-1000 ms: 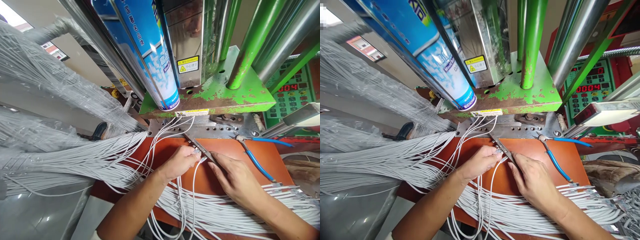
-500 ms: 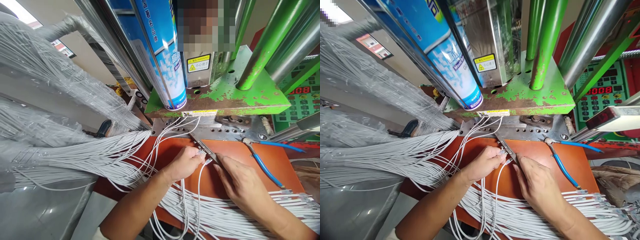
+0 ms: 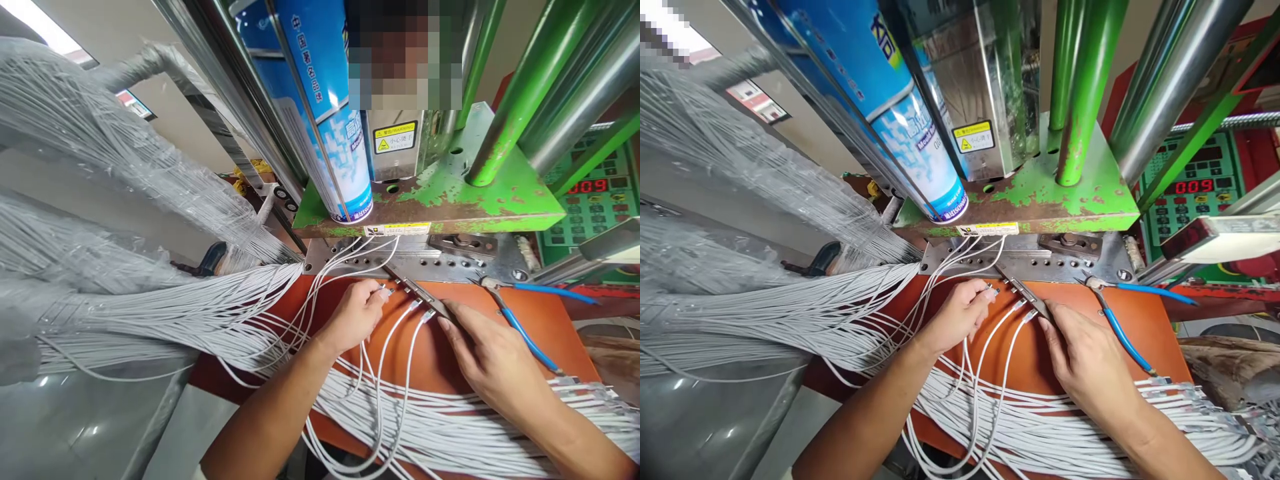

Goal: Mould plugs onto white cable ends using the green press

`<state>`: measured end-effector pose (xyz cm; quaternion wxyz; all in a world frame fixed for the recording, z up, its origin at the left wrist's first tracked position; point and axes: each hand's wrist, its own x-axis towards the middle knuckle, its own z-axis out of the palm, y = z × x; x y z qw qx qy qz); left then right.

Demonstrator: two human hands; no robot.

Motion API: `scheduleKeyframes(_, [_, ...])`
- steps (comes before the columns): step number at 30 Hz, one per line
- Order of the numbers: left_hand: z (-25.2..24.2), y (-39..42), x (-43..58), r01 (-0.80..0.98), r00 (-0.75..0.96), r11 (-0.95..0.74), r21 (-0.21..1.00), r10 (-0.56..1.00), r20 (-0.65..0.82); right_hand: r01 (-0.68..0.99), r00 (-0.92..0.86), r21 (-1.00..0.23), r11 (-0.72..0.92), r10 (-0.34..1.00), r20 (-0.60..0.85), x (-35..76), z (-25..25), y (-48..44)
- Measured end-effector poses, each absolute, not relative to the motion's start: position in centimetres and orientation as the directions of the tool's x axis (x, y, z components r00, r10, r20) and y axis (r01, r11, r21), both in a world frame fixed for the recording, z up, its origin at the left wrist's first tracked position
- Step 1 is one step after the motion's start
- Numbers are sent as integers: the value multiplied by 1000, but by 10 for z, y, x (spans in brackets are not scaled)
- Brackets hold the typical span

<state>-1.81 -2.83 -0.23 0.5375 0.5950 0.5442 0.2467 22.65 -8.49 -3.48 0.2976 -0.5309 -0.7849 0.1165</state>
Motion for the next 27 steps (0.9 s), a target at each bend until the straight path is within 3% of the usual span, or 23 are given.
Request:
scheduleKeyframes(11, [-8,-28,-9,425,263,241,873,889,-374,665,-371,-566,487,873,316,215,-29,-87])
scheduleKeyframes(16, [-5,-26,-14,281,341,330,901,843,-415,677,-296,-586,446,894,338,216,-28,-88])
scheduleKeyframes(23, [5,-18,-24,578,354,80,812,872,-338,688,-290,-566,455,887,360,219,-30,-87])
scheduleKeyframes(27, [7,-14,-23,620,370,22,784,873,-317,681,-315,-566,465,883,347,219,-30,-88])
